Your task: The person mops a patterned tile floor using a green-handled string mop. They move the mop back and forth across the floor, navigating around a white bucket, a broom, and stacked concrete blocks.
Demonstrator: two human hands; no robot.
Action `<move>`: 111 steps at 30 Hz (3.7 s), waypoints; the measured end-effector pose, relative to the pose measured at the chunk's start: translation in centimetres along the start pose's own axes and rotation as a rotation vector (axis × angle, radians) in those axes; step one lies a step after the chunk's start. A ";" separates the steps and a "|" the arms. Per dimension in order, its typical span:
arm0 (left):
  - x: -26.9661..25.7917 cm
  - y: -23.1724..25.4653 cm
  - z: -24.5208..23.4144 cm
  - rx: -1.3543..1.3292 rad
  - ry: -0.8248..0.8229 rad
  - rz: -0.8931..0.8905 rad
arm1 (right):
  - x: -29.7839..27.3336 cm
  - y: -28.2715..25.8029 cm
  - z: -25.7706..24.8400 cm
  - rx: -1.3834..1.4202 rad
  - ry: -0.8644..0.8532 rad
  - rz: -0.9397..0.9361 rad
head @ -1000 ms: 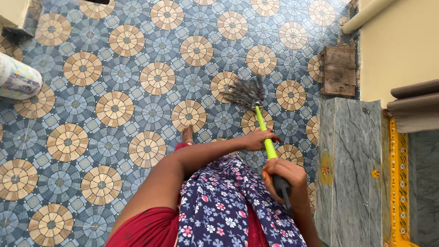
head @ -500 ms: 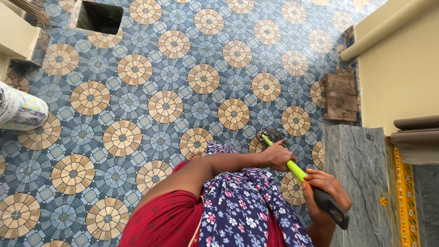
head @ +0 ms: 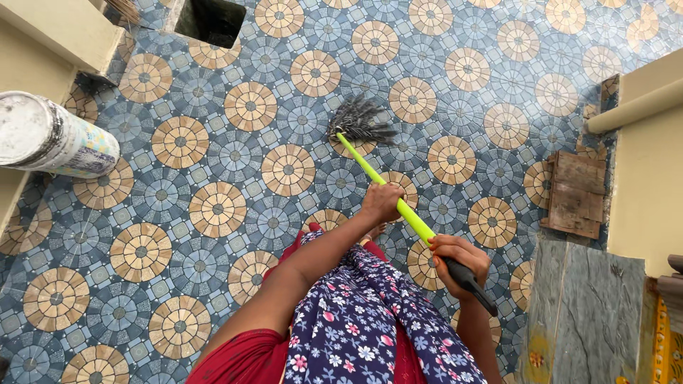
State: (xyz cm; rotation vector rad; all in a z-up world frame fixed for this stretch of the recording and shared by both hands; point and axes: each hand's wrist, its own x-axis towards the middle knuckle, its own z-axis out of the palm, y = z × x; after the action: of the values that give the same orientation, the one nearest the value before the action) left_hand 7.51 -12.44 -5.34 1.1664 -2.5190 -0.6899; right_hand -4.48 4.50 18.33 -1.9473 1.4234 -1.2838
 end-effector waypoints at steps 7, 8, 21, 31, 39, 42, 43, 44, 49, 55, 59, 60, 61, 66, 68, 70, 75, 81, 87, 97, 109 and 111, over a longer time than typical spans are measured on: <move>0.0 -11.6 -1.3 0.056 0.208 -0.144 | 6.4 7.8 3.9 0.170 -0.234 -0.037; 0.0 -12.6 -1.7 0.072 0.216 -0.185 | 7.5 8.9 4.2 0.183 -0.266 -0.037; 10.2 -7.0 -4.0 0.042 0.154 -0.153 | 16.8 18.1 -6.5 0.355 -0.273 -0.015; 26.1 0.6 -1.2 -0.121 0.012 0.167 | 17.6 15.2 -14.7 -0.013 -0.032 0.107; 35.6 6.7 7.0 -0.189 -0.224 0.517 | 15.8 14.0 -14.2 -0.271 0.277 0.370; 36.7 9.5 10.3 -0.202 -0.314 0.602 | 15.0 13.6 -13.9 -0.368 0.374 0.461; 36.8 10.3 11.2 -0.222 -0.330 0.639 | 14.8 13.4 -13.6 -0.401 0.398 0.479; 36.7 11.2 11.9 -0.241 -0.347 0.676 | 14.6 13.2 -13.3 -0.433 0.422 0.496; 34.4 14.9 11.8 -0.285 -0.497 0.753 | 14.0 10.8 -13.1 -0.530 0.476 0.588; 32.7 15.8 5.8 -0.165 -0.506 0.807 | 15.3 8.6 -13.3 -0.573 0.596 0.426; 34.3 13.8 3.1 -0.106 -0.448 0.665 | 16.6 10.3 -14.4 -0.488 0.559 0.339; 34.2 13.3 3.1 -0.091 -0.429 0.635 | 16.5 10.7 -14.5 -0.442 0.547 0.327; 35.2 12.5 2.8 -0.067 -0.398 0.596 | 17.1 11.7 -14.7 -0.388 0.531 0.302; 37.8 5.4 2.6 -0.043 -0.218 0.324 | 19.7 17.8 -14.1 -0.149 0.414 0.191; 38.5 1.8 2.7 -0.003 -0.226 0.196 | 20.9 20.2 -13.0 -0.066 0.359 0.155; 38.7 -2.5 2.6 0.111 -0.248 0.100 | 22.4 22.2 -11.7 0.005 0.276 0.105; 34.1 -13.7 0.8 0.120 -0.140 -0.091 | 25.0 24.2 -6.1 0.161 0.025 0.105; 25.5 -18.5 -2.3 0.137 -0.013 -0.287 | 25.4 24.7 -2.0 0.293 -0.211 0.063; 20.9 -13.2 -3.9 0.088 0.121 -0.245 | 23.5 24.3 -4.8 0.345 -0.264 0.030; 25.2 0.9 -1.3 -0.130 -0.034 0.228 | 17.6 13.5 -16.4 0.005 -0.037 0.191; 28.4 17.9 10.3 -0.366 -0.520 0.655 | 10.2 4.5 -15.5 -0.424 0.543 0.568; 27.8 19.5 12.3 -0.385 -0.559 0.686 | 9.3 4.3 -15.3 -0.496 0.544 0.598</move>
State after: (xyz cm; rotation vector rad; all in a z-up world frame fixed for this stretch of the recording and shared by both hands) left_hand -27.91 -19.18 -3.94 -0.0610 -2.7497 -1.3309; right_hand -19.18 -2.71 26.73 -1.2530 2.5481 -1.2823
